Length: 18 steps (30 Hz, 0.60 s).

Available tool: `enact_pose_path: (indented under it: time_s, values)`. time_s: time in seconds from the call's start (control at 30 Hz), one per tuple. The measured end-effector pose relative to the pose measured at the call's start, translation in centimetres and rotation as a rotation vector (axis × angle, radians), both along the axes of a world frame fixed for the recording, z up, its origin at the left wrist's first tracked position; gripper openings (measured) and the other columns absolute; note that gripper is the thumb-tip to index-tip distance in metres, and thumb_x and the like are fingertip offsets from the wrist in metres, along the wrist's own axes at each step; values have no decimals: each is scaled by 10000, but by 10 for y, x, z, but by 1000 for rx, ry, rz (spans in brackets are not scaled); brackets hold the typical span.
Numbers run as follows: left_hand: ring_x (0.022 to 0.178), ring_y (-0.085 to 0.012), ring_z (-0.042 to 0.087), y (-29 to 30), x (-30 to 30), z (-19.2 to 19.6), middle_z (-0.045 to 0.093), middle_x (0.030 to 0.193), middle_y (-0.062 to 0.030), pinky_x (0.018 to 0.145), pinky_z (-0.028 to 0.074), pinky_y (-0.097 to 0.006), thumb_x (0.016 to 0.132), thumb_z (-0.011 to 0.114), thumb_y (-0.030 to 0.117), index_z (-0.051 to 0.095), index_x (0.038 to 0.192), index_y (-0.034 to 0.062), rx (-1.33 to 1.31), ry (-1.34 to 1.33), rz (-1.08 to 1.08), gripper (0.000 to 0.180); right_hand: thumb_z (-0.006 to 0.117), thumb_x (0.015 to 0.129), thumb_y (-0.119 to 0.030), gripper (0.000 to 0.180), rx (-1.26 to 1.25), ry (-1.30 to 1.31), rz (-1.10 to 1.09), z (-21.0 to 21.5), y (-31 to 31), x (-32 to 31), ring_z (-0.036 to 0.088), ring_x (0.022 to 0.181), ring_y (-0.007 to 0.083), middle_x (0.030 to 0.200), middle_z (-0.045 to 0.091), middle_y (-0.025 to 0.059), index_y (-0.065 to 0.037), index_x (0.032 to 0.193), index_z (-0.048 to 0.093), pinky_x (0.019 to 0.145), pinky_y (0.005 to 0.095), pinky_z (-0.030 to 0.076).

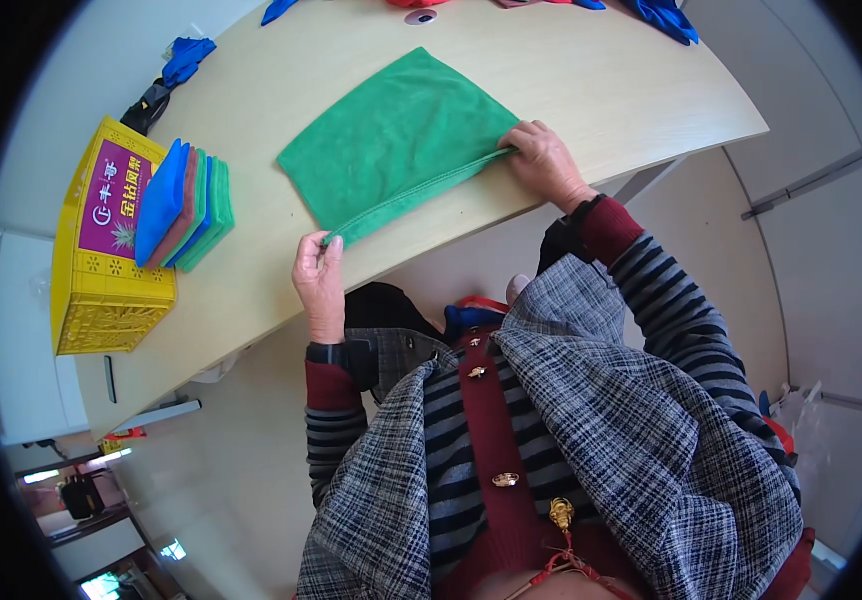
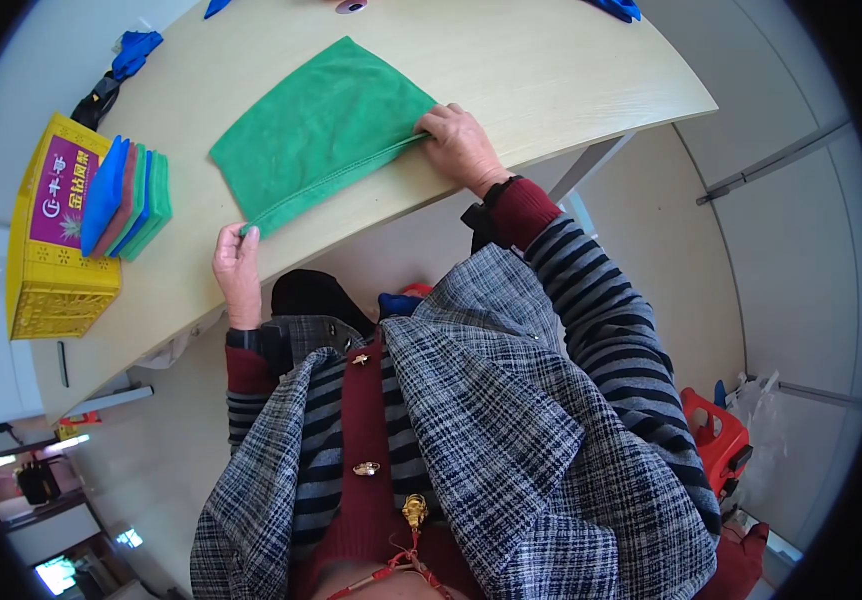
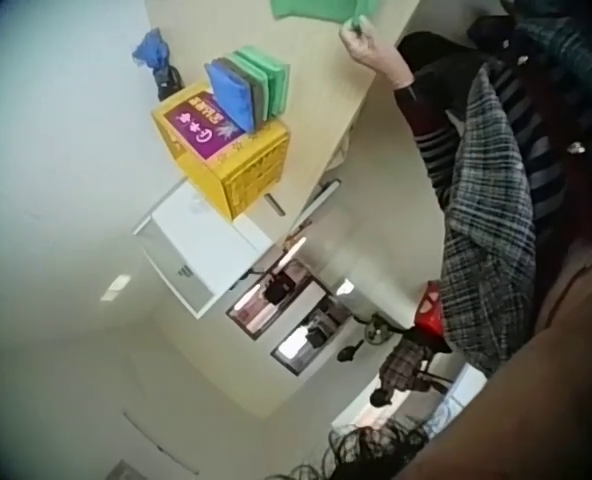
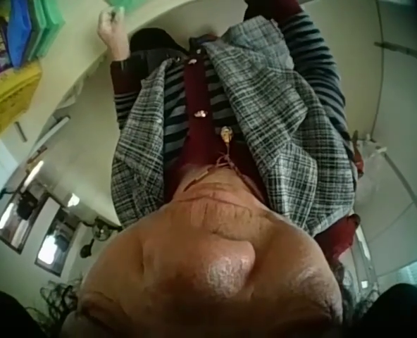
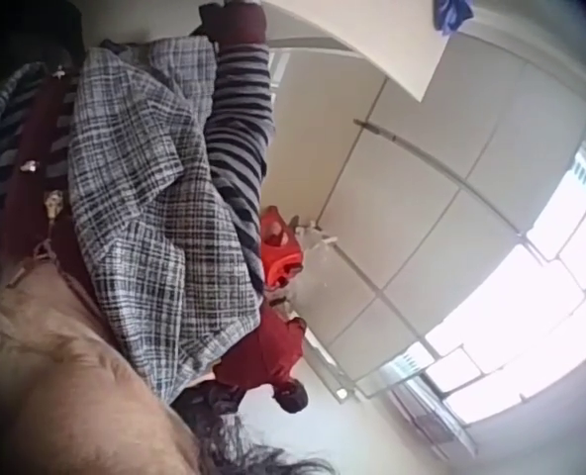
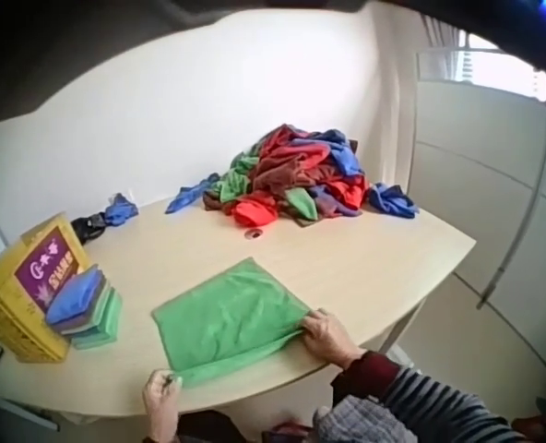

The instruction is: The person folds a brown cloth and adds it to a stack, then picks up a blue cloth, spreads it out, and folds it. Finally, they retrieve a green cloth from a pile, spread it, and fold it.

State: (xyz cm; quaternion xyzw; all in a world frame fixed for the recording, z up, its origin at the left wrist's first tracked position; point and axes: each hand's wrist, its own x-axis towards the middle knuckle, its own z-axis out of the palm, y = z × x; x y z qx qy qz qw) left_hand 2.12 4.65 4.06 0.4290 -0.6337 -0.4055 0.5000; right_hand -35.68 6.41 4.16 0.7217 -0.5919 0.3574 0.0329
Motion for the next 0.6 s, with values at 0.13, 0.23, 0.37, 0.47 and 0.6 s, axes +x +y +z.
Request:
enact_pose_path:
  time_s: [0.13, 0.23, 0.37, 0.47, 0.6]
  values:
    - [840, -36, 500, -5, 6, -5, 575, 895, 44, 761, 416, -205, 987, 626, 94, 616, 1022, 27, 36, 85, 9, 77, 623, 772, -28, 185, 45, -109, -46, -1, 1, -13, 603, 972, 306, 960, 670, 90, -76, 938, 689, 872, 394, 514]
    - [838, -34, 492, -6, 5, -5, 569, 893, 46, 761, 413, -203, 988, 625, 93, 612, 1011, 25, 51, 112, 26, 73, 626, 786, -34, 199, 73, -172, -59, -2, 2, -16, 603, 993, 300, 975, 673, 87, -77, 968, 693, 891, 387, 513]
    - [828, -35, 474, -4, 4, -4, 553, 884, 46, 761, 404, -203, 988, 624, 98, 605, 989, 21, 85, 152, 56, 80, 627, 798, -42, 208, 117, -241, -66, 0, 5, -19, 602, 1010, 296, 982, 673, 87, -74, 993, 692, 907, 381, 511]
    - [828, -37, 476, -4, 9, -8, 557, 887, 43, 764, 399, -201, 990, 618, 101, 607, 991, 19, 103, 186, 77, 82, 626, 799, -44, 213, 154, -298, -66, 2, 6, -18, 605, 1010, 296, 986, 672, 87, -74, 1000, 690, 913, 379, 511]
    - [832, -39, 480, -4, 10, -11, 564, 892, 41, 771, 397, -201, 989, 618, 101, 609, 992, 21, 108, 193, 96, 80, 620, 804, -47, 205, 164, -298, -32, -1, 6, -18, 610, 1009, 297, 988, 672, 91, -71, 995, 690, 898, 379, 515]
